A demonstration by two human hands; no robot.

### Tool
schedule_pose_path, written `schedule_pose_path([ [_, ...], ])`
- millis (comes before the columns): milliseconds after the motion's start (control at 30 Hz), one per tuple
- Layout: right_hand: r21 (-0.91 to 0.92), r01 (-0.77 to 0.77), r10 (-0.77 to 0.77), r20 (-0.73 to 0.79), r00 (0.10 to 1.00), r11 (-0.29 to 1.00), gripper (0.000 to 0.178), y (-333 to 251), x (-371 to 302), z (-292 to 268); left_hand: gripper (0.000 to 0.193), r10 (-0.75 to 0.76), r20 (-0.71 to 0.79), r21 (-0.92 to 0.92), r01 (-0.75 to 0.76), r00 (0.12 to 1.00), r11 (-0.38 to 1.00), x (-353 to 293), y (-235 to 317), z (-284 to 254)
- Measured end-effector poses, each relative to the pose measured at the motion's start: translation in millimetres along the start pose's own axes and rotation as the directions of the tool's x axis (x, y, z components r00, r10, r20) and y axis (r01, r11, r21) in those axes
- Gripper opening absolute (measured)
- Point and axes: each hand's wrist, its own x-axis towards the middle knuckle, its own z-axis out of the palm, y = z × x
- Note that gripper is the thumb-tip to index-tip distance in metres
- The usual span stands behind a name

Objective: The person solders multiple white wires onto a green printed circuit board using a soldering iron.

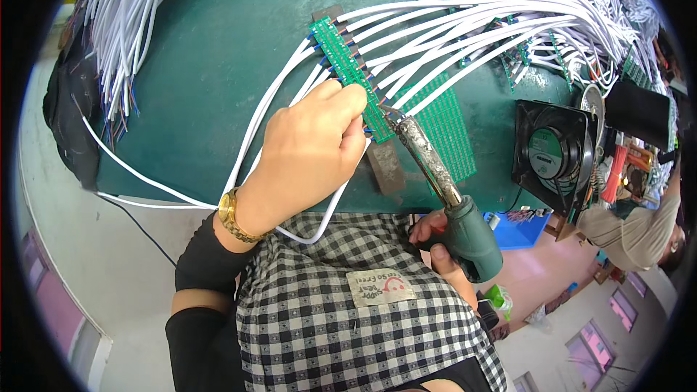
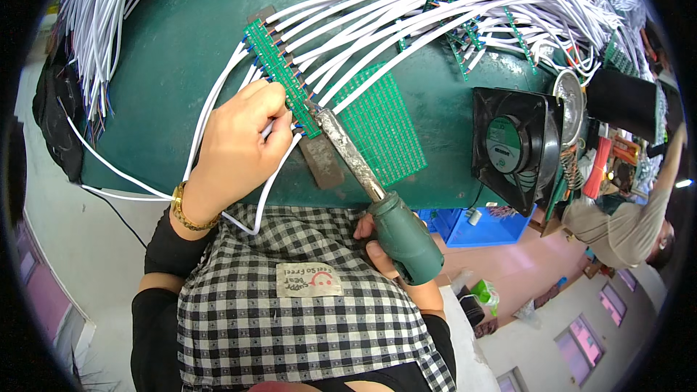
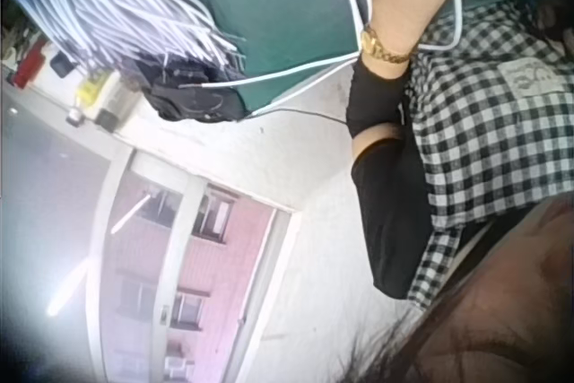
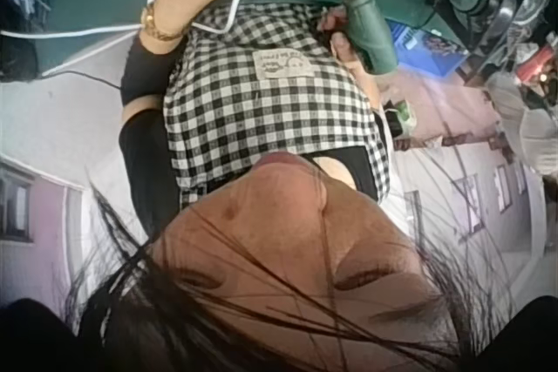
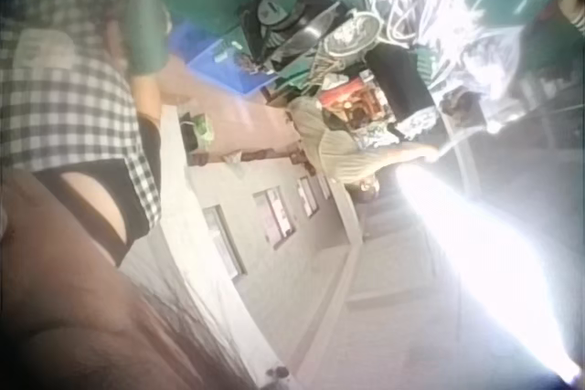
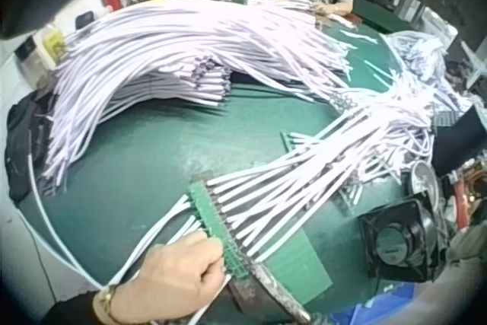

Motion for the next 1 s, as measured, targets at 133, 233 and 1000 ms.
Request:
schedule_pose_path([
  [133, -0.157, 0.072, -0.060, 0.077, 0.995, 0.985, 0.015, 1, 2, -12, 0.016, -0.104, 0.018, -0.111, 0.105, 0.994, 0.988, -1, -1, -5],
  [233, -0.421, 0.122, -0.007, 0.265, 0.964, 0.899, 0.042, 2, -1, -25, 0.017, -0.086, 0.009, -0.210, 0.086, 0.996, 0.974, 0, -3, -5],
  [1000, -0.567, 0.179, -0.028, 0.264, 0.964, 0.804, 0.033, -10, 6, -23, 0.017, -0.098, 0.049, -0.146, 0.104, 0.994, 0.984, 4, 3, -6],
])
